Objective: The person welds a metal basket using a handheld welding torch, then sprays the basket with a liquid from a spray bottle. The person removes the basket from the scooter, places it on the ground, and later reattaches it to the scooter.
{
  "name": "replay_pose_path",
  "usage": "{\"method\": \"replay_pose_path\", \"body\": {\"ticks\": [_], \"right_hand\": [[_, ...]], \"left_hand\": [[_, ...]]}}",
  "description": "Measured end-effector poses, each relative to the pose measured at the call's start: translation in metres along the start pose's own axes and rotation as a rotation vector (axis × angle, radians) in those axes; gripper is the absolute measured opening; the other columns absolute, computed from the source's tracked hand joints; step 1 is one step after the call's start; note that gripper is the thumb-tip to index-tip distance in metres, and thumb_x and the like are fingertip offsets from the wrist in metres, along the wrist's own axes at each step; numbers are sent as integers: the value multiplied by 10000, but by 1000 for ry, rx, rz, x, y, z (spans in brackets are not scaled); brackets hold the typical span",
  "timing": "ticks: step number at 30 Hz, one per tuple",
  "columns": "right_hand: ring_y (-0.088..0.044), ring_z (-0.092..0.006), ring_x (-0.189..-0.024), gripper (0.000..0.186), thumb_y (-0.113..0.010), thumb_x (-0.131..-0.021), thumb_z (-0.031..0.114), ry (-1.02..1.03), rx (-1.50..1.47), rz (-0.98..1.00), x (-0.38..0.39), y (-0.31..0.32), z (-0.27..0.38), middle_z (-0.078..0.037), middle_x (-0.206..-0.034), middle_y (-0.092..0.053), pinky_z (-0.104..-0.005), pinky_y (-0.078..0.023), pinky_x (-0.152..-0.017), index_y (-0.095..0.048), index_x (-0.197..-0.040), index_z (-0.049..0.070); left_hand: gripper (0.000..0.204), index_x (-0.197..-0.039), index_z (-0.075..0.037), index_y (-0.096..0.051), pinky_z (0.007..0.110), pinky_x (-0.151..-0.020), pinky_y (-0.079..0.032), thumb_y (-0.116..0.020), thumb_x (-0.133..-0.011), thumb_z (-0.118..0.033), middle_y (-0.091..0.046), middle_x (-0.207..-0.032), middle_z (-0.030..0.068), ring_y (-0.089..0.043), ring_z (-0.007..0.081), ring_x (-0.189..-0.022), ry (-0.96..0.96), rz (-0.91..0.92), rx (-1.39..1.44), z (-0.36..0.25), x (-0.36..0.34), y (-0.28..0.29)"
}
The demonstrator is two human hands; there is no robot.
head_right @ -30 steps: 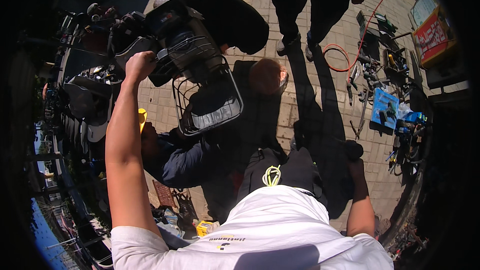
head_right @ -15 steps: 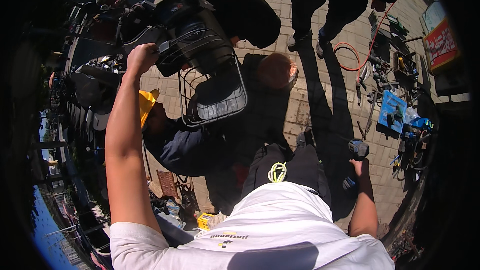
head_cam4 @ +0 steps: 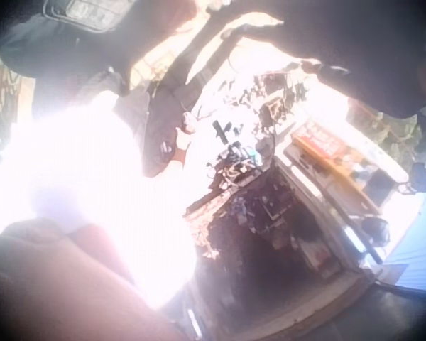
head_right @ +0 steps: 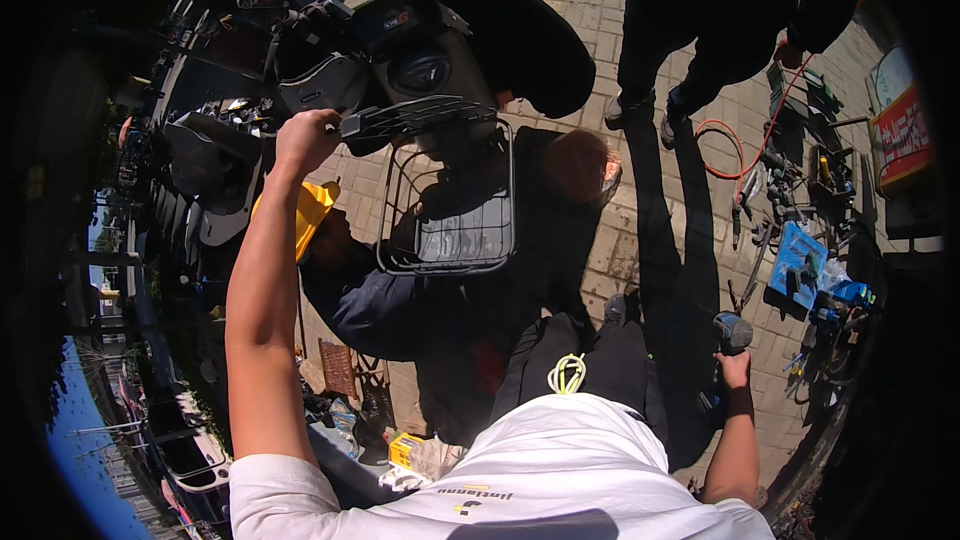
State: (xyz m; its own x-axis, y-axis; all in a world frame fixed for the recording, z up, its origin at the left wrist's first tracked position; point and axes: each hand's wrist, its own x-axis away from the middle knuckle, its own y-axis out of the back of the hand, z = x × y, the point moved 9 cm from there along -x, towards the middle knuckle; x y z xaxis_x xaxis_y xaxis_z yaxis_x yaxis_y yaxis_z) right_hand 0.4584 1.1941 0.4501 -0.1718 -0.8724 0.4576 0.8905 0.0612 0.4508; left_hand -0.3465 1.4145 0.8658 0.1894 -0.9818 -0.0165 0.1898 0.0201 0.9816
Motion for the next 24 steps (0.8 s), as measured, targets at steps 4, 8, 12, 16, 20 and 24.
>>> {"method": "replay_pose_path", "body": {"ticks": [4,8,12,16,20,24], "right_hand": [[-606,-177,-735,296,-765,-679,45,-235,262,13,-7,6,-21,-86,-863,-696,-356,-495,-679,-666,-929,-79],[-604,-173,-689,247,-753,-700,52,-43,72,34,-14,-1,-18,-71,-792,-666,-342,-477,-633,-660,-903,-55],[-525,-151,-470,128,-727,-757,94,-128,140,15,-16,-5,-36,-33,-570,-551,-329,-402,-441,-636,-769,6],[-561,-175,-495,167,-727,-748,130,-255,91,97,-4,-7,-32,-60,-583,-563,-349,-438,-465,-610,-734,11],[-484,-137,-430,166,-699,-752,114,-388,3,87,11,-8,-13,-13,-536,-487,-326,-378,-412,-564,-683,44],[-471,-135,-432,164,-695,-763,112,-475,28,51,19,-4,-10,-10,-536,-479,-328,-370,-415,-562,-682,60]], "left_hand": [[206,-957,-179,-743,371,-714,-555,-645,-776,-162,-716,-871,95,-692,287,-812,-132,14,13,-11,-9,-5],[225,-967,-173,-748,390,-712,-551,-636,-773,-157,-713,-879,114,-686,312,-822,-117,68,-13,-17,-18,-3],[235,-965,-172,-749,399,-721,-549,-636,-760,-157,-709,-878,122,-680,326,-831,-123,79,-36,-27,-20,0],[237,-955,-178,-751,407,-725,-544,-638,-748,-163,-706,-878,125,-673,339,-837,-131,110,-15,-32,-20,-8],[225,-949,-164,-747,410,-710,-537,-648,-748,-188,-698,-846,134,-669,344,-813,-117,131,28,-37,-20,-22],[229,-961,-156,-748,405,-706,-537,-654,-758,-209,-697,-837,138,-671,344,-804,-102,148,41,-45,-20,-34]]}}
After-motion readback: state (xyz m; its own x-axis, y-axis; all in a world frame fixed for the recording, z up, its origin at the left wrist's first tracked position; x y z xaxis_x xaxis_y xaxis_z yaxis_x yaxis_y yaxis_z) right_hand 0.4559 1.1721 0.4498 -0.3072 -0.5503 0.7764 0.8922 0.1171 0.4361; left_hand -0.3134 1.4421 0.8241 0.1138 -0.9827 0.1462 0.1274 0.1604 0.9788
